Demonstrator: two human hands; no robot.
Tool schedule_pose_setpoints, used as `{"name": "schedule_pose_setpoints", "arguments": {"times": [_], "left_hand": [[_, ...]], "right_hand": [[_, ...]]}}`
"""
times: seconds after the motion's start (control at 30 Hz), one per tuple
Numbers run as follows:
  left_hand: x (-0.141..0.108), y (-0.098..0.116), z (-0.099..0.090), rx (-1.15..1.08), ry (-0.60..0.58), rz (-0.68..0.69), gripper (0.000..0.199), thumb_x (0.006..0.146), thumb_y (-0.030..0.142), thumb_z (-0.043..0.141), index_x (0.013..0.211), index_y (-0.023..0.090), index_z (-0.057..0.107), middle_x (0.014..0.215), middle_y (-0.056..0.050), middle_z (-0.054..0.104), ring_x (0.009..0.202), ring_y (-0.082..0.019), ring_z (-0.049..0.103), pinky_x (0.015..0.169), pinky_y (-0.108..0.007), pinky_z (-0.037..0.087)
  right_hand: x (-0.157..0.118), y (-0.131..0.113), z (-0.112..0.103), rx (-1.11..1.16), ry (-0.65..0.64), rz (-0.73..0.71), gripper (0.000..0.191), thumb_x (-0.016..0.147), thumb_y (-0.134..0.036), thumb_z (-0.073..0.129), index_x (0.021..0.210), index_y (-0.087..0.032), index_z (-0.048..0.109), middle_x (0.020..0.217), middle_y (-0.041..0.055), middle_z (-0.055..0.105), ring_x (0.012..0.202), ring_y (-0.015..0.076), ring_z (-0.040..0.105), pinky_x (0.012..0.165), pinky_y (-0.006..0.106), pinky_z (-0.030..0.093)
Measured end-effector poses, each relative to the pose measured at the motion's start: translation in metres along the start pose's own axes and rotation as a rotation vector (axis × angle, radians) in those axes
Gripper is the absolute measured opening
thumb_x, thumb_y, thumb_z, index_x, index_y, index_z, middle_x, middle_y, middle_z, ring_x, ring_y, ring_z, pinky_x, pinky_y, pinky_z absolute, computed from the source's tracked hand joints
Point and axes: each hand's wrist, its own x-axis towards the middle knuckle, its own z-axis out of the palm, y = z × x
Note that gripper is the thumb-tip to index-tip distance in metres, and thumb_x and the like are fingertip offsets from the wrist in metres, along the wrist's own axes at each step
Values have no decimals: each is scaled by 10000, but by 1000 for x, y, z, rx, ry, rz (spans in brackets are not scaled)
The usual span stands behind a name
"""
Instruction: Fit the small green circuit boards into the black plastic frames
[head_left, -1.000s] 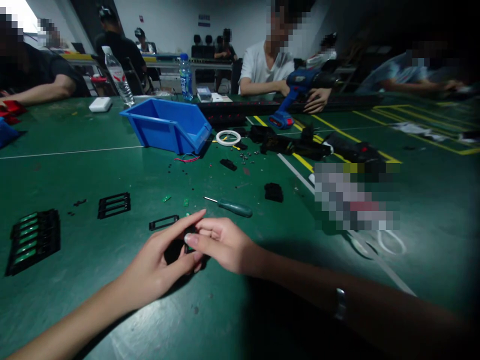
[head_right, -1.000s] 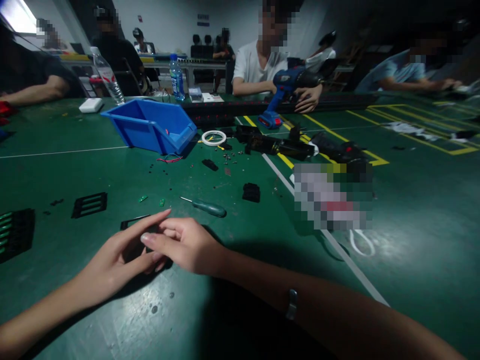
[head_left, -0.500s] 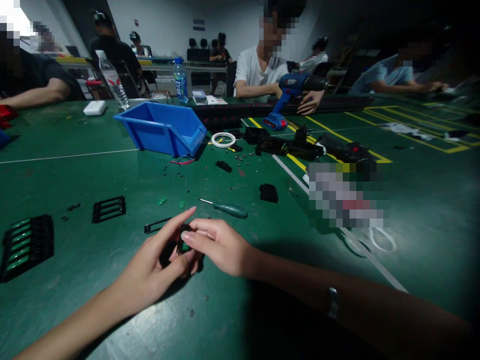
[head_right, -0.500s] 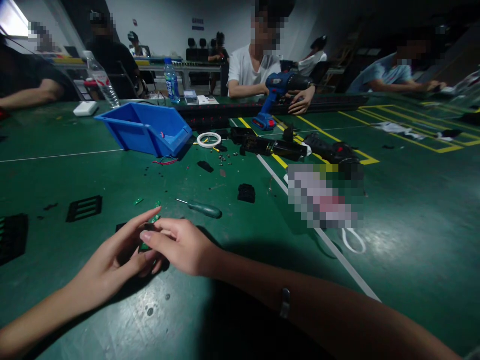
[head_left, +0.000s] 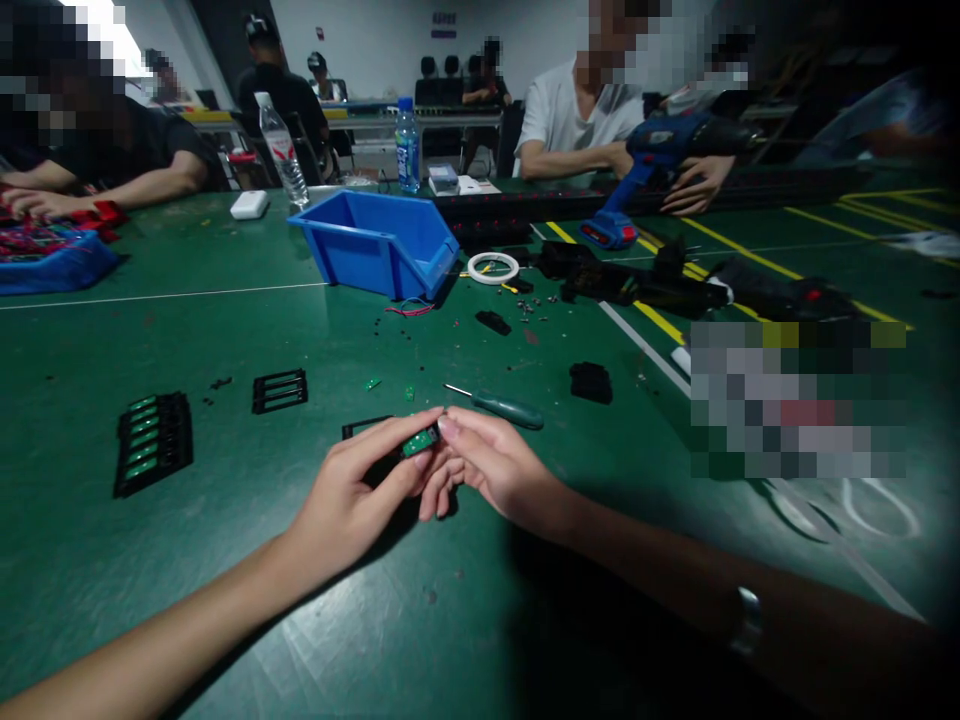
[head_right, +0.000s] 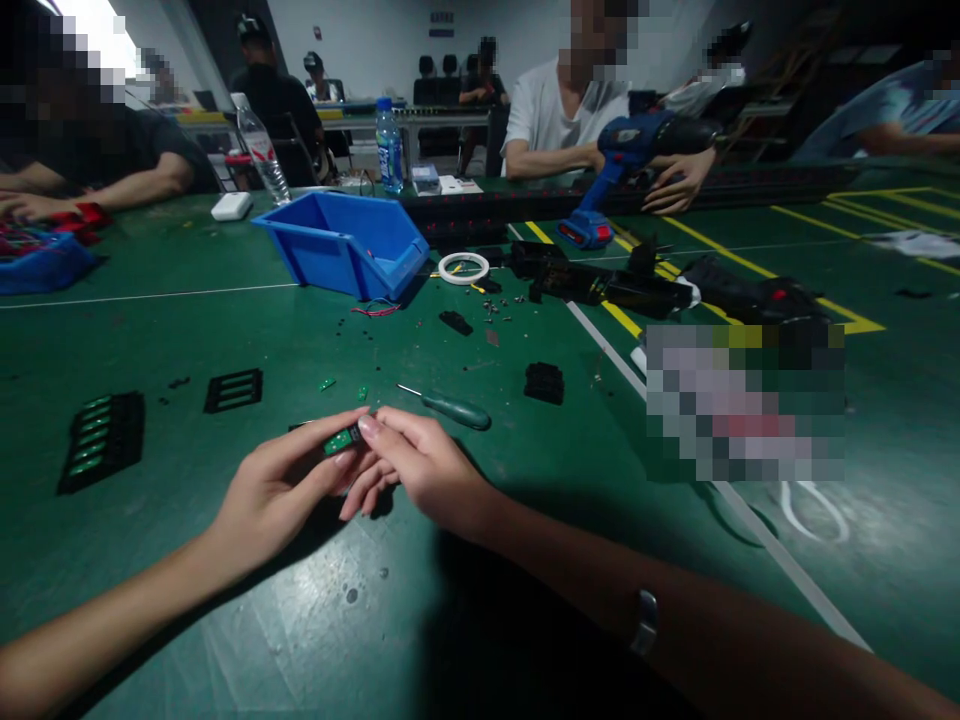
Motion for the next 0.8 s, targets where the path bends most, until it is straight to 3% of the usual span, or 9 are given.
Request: {"name": "schedule_pose_setpoints", "arguments": {"times": [0.13, 0.27, 0.37, 0.47, 0.8], "left_hand": [[-1, 1, 2, 52, 90, 5, 357, 975, 225, 620, 1329, 254, 654, 1222, -49, 739, 1037, -178, 706, 900, -269, 537], [-2, 1, 1, 129, 191, 5, 317, 954, 211, 647, 1269, 233, 675, 1046, -26, 741, 852, -133, 673, 775, -242, 516], [-1, 2, 0, 167, 176, 53, 296, 948, 199, 653, 1239, 233, 694, 929, -7, 718, 784, -117, 629, 715, -231, 491], [0, 2, 0, 167, 156, 64, 299, 953, 183, 643, 1245, 218, 693, 973, -22, 728, 827, -122, 634, 728, -233, 488], [2, 0, 1, 144, 154, 15, 323, 953, 221, 670, 1274, 235, 690, 891, 6, 677, 765, -100, 573, 675, -215, 443]], "right_hand": [[0, -1, 1, -1, 21, -6, 330, 1036, -477, 486, 973, -160, 556, 766, 57, 736, 614, 152, 731, 550, 220, 532], [0, -2, -1, 55, 132, -53, 276, 1018, -452, 532, 1058, -181, 565, 678, 8, 709, 516, 130, 665, 496, 212, 489], [-1, -4, -2, 105, 166, -91, 241, 998, -410, 577, 1021, -172, 603, 602, -17, 658, 451, 105, 579, 448, 198, 441], [-2, -7, -3, 140, 157, -95, 232, 974, -388, 614, 1004, -159, 638, 573, -23, 623, 441, 94, 527, 430, 192, 411], [-2, -9, -2, 171, 110, -59, 281, 950, -378, 628, 1062, -125, 678, 594, 6, 643, 466, 117, 543, 433, 219, 427]]}}
